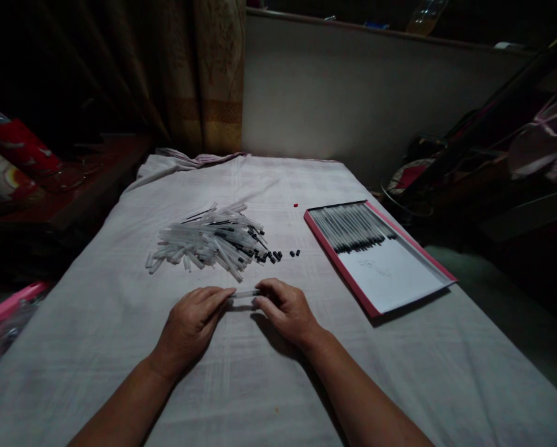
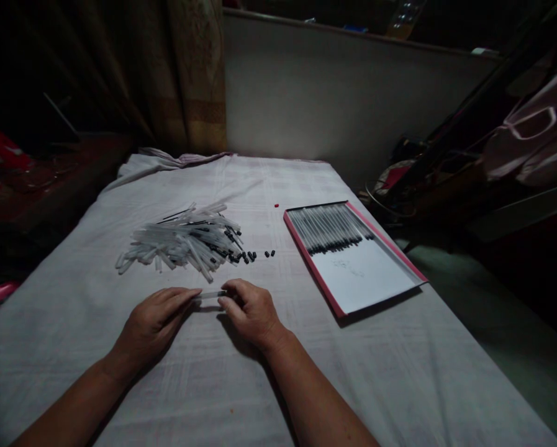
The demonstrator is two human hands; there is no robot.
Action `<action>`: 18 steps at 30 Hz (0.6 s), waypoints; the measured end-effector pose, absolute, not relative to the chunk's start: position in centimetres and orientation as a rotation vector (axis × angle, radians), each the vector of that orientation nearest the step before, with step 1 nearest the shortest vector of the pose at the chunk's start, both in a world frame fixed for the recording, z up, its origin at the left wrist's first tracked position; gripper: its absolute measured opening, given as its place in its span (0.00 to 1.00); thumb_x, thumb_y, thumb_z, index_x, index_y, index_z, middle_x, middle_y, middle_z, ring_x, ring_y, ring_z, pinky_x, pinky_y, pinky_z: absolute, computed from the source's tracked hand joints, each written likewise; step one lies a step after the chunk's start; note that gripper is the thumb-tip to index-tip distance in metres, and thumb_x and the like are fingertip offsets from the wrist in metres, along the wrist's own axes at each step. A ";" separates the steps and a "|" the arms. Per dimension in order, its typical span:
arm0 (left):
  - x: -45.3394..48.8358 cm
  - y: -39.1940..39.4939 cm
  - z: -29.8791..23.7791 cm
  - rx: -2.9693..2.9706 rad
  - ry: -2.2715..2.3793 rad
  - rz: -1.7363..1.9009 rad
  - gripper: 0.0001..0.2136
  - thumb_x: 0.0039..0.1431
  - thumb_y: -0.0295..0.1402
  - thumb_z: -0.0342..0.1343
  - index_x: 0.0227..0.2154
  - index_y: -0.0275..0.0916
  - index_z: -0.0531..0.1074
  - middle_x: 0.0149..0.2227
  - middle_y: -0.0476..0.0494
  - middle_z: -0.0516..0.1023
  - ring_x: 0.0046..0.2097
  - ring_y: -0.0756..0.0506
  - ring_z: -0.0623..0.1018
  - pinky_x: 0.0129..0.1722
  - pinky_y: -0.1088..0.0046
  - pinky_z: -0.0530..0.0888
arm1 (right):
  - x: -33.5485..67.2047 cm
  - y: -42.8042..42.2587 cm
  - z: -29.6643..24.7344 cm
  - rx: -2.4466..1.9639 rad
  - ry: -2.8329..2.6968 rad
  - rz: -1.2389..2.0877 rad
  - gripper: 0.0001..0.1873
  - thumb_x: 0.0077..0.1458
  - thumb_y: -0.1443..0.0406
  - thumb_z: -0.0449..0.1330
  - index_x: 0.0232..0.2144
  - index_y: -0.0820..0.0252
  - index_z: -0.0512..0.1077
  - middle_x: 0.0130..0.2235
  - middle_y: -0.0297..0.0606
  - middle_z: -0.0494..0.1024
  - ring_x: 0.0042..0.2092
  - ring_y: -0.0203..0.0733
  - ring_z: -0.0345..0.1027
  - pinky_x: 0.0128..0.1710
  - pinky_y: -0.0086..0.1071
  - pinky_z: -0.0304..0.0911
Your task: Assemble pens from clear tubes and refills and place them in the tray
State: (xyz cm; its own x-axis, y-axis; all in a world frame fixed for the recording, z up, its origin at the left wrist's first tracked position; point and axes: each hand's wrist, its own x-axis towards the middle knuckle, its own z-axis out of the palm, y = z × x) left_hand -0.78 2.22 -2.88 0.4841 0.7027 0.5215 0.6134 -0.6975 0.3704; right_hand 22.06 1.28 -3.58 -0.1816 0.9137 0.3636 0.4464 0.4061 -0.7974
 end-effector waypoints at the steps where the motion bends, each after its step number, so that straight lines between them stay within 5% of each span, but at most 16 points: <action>1: -0.7 2.2 -2.9 2.598 1.139 1.002 0.12 0.68 0.32 0.52 0.49 0.41 0.75 0.41 0.42 0.82 0.41 0.45 0.81 0.41 0.70 0.76 | 21.9 1.3 -3.7 -1.155 -1.827 0.645 0.13 0.58 0.65 0.61 0.45 0.60 0.75 0.37 0.40 0.81 0.35 0.39 0.74 0.37 0.30 0.68; 11: -2.3 5.0 -2.5 2.580 1.551 1.103 0.13 0.67 0.37 0.49 0.45 0.38 0.76 0.42 0.39 0.80 0.44 0.40 0.79 0.46 0.62 0.74 | 22.6 1.7 -3.7 -1.251 -1.847 0.502 0.09 0.59 0.67 0.56 0.37 0.59 0.77 0.35 0.41 0.81 0.37 0.41 0.75 0.39 0.31 0.67; 18: -3.3 8.7 -1.7 2.730 1.853 0.648 0.13 0.63 0.35 0.52 0.44 0.41 0.79 0.45 0.36 0.78 0.46 0.34 0.76 0.44 0.56 0.72 | 23.0 2.2 -3.7 -1.273 -1.733 0.559 0.10 0.57 0.65 0.56 0.35 0.60 0.77 0.35 0.42 0.82 0.38 0.43 0.75 0.41 0.33 0.68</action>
State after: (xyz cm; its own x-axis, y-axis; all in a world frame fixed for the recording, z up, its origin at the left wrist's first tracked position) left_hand -3.27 8.72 -1.67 0.3264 0.8418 0.4300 0.9263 -0.3754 0.0319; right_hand 23.01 2.20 -3.67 -0.0786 0.9180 0.3886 0.5175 0.3708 -0.7712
